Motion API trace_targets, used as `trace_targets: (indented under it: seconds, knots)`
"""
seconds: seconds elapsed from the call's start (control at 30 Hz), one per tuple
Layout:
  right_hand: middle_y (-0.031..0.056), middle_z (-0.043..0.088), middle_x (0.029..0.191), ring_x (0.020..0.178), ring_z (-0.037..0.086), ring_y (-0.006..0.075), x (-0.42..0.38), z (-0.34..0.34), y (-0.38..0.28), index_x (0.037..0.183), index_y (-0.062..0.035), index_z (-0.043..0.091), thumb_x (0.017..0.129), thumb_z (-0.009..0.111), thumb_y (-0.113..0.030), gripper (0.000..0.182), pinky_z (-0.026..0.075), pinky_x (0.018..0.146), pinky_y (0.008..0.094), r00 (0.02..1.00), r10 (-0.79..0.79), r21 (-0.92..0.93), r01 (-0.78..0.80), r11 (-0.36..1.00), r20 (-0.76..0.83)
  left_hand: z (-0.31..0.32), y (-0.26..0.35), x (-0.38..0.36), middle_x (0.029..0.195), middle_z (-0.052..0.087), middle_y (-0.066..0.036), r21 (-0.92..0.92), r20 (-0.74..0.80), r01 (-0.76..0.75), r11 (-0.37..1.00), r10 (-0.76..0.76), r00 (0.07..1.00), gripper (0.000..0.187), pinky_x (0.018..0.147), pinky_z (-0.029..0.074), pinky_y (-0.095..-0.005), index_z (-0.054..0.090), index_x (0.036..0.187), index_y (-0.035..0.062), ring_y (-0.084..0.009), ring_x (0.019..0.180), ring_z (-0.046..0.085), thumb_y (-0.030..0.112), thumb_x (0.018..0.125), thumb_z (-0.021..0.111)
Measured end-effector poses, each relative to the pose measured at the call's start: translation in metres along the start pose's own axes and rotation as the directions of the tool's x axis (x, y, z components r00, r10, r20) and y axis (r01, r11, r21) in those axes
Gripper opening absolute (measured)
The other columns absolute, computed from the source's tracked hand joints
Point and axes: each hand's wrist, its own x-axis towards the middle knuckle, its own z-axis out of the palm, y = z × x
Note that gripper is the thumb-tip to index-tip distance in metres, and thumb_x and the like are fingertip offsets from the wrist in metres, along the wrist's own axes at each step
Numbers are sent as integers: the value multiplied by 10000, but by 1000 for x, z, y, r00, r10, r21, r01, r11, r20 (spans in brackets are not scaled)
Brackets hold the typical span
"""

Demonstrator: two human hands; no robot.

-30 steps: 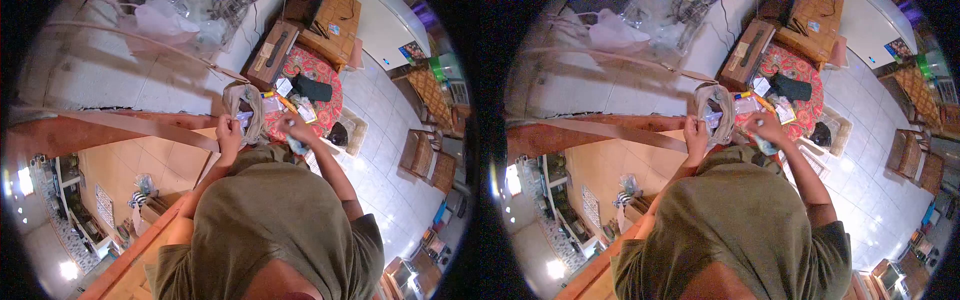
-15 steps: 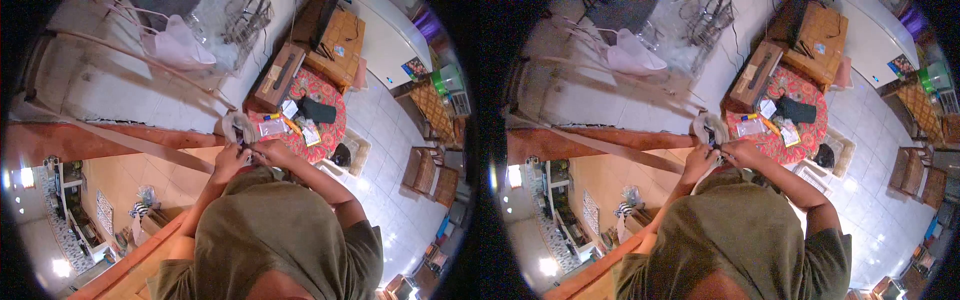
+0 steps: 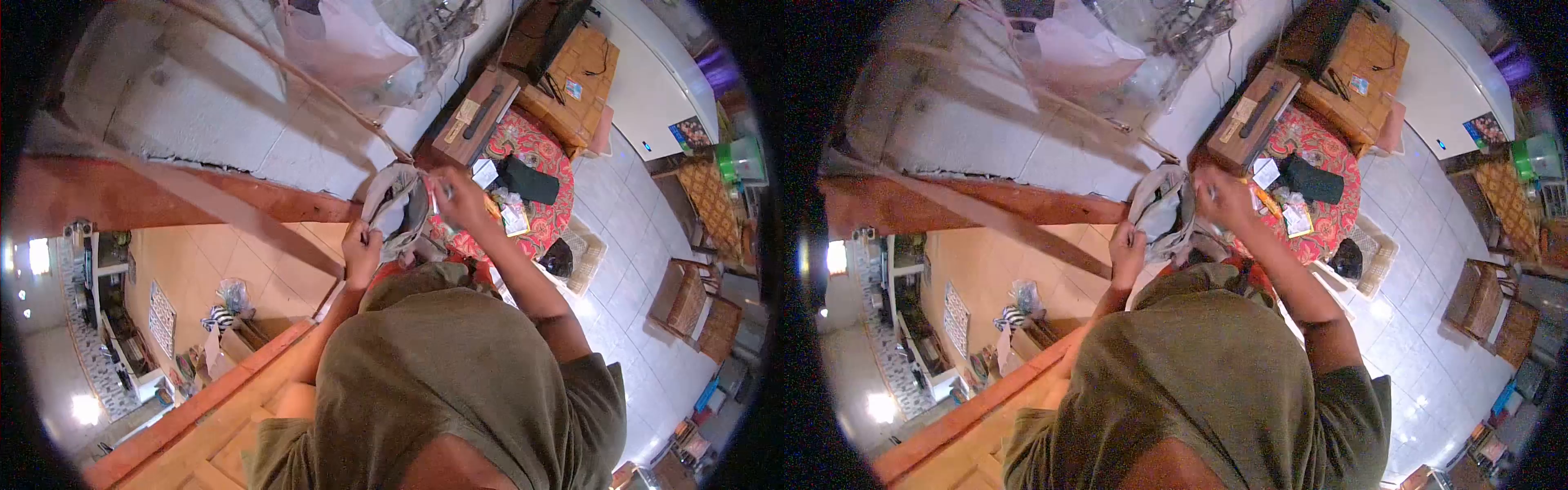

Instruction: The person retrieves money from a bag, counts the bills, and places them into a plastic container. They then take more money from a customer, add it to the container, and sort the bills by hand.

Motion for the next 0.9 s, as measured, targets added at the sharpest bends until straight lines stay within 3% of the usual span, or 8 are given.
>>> trace_targets:
  seconds: [0.03, 0.1, 0.43, 0.63, 0.7, 0.77, 0.83, 0.9]
  knots:
    - [139, 639, 807, 714, 625, 323, -13, 2, -8, 985, -119, 615, 761, 610, -153, 226, 504, 626, 401, 1000, -2, 6, 2, 1000, 7, 2, 4, 1, 646, 422, -96, 2, -7, 6, 1000, -6, 1000, 164, 529, 357, -333, 434, 704, 7, -204, 558, 413, 51, 753, 583]
    - [136, 638, 780, 685, 624, 323, -31, 6, -18, 1045, -135, 627, 757, 571, -148, 294, 500, 605, 410, 806, -69, -71, 136, 988, 588, 7, 13, 2, 665, 409, -95, 84, -123, -257, 963, 266, 956, 151, 535, 350, -333, 431, 701, 0, -210, 576, 413, 25, 728, 578]
    - [144, 637, 782, 663, 626, 322, -67, 8, -22, 1123, -152, 630, 796, 577, -193, 335, 500, 596, 421, 805, 25, -208, 123, 970, 593, 2, 8, 8, 703, 449, -89, 85, -244, -326, 941, 337, 909, 120, 584, 390, -316, 479, 727, 1, -222, 619, 456, 15, 719, 598]
    - [141, 650, 816, 666, 626, 329, -51, 34, -34, 1089, -172, 644, 828, 559, -208, 277, 511, 617, 418, 990, 115, 266, -134, 955, 85, -7, 8, 11, 649, 463, -68, -52, 79, -288, 956, 291, 953, 160, 553, 378, -298, 507, 677, 16, -170, 595, 459, 28, 750, 650]
    - [158, 640, 740, 659, 620, 351, -33, 30, -52, 1024, -118, 665, 823, 573, -257, 261, 501, 606, 422, 895, 196, -143, -150, 978, 401, -5, -9, 17, 671, 492, -68, -6, 115, -238, 971, 237, 965, 179, 567, 393, -298, 525, 708, 11, -154, 606, 472, 92, 774, 670]
    - [153, 640, 708, 653, 624, 343, -31, 46, -33, 948, -82, 672, 813, 577, -270, 250, 499, 605, 435, 876, 230, -349, -76, 934, 425, 3, -36, 28, 693, 521, -60, -30, -4, -168, 985, 168, 986, 144, 577, 400, -277, 555, 759, 25, -122, 623, 476, 108, 794, 668]
    - [150, 634, 681, 638, 627, 330, -25, 47, -25, 945, -91, 658, 816, 562, -304, 267, 496, 598, 443, 686, 497, -667, -24, 745, 531, 0, -26, 31, 711, 547, -51, -286, -14, -83, 954, 83, 996, 98, 603, 417, -271, 586, 837, 40, -124, 641, 493, 93, 792, 654]
    - [146, 624, 651, 617, 628, 326, -38, 58, 1, 930, -130, 656, 808, 563, -329, 251, 492, 560, 440, 788, 412, -620, -49, 783, 457, -5, -26, 37, 720, 562, -48, -162, -80, -146, 976, 135, 988, 104, 636, 437, -283, 598, 893, 49, -140, 659, 514, 60, 792, 620]
